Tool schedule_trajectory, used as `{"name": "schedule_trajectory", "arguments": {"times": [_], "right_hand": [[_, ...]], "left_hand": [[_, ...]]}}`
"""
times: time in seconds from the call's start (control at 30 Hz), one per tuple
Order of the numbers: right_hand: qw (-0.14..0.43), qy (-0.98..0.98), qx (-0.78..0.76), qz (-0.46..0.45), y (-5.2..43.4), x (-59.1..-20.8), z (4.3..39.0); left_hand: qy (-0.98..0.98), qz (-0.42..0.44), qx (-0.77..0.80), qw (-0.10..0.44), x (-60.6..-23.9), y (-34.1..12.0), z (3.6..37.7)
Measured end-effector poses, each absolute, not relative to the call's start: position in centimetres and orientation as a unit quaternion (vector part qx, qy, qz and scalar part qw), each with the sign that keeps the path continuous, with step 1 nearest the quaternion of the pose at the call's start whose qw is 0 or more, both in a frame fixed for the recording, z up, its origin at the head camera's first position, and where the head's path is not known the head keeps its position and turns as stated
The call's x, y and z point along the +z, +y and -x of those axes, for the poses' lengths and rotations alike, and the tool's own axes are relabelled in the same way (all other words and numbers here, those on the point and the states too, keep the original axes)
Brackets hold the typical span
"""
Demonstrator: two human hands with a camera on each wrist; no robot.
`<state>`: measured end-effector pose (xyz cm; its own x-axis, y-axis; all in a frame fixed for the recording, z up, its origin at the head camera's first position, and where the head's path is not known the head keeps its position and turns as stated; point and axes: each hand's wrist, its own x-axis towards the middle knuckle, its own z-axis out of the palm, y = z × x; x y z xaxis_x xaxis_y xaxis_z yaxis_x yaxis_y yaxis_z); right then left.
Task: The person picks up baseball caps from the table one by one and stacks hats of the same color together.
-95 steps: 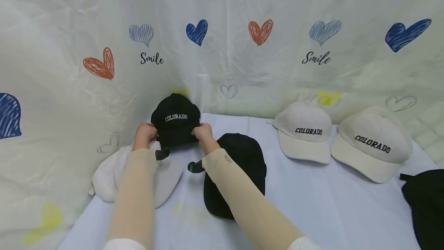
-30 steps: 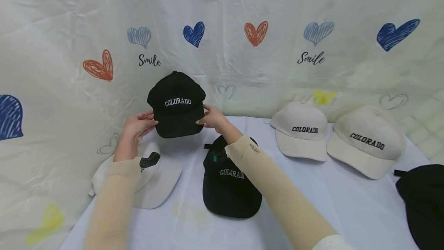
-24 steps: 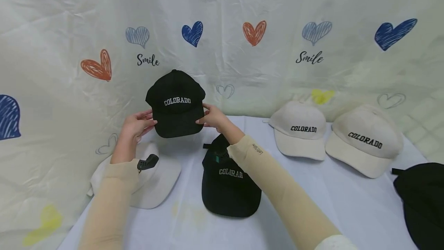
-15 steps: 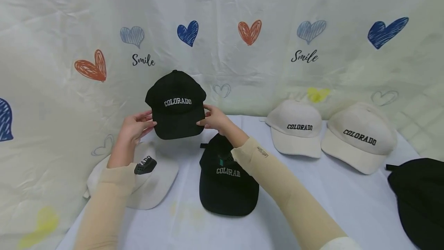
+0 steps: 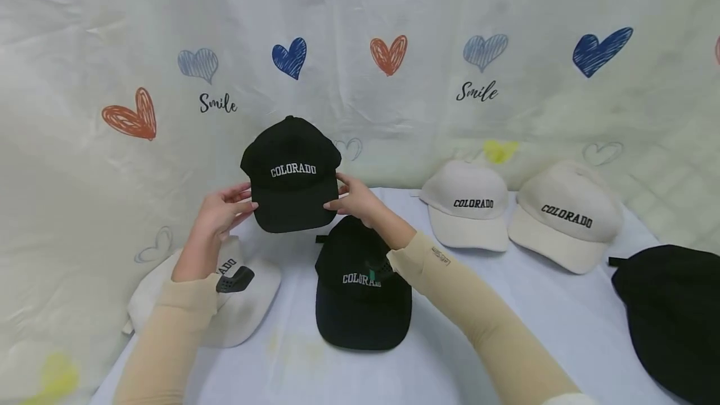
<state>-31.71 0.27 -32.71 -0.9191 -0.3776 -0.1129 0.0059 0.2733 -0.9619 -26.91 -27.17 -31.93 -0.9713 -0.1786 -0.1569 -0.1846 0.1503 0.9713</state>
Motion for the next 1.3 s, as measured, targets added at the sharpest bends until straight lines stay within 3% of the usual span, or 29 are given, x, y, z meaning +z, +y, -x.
{"name": "schedule_trajectory", "arguments": {"times": [1.3], "right_hand": [[0.12, 0.754, -0.638, 0.098, 8.3, -33.3, 27.2]], "left_hand": [[0.755, 0.048, 0.652, 0.053, -32.8, -21.4, 26.6]]}}
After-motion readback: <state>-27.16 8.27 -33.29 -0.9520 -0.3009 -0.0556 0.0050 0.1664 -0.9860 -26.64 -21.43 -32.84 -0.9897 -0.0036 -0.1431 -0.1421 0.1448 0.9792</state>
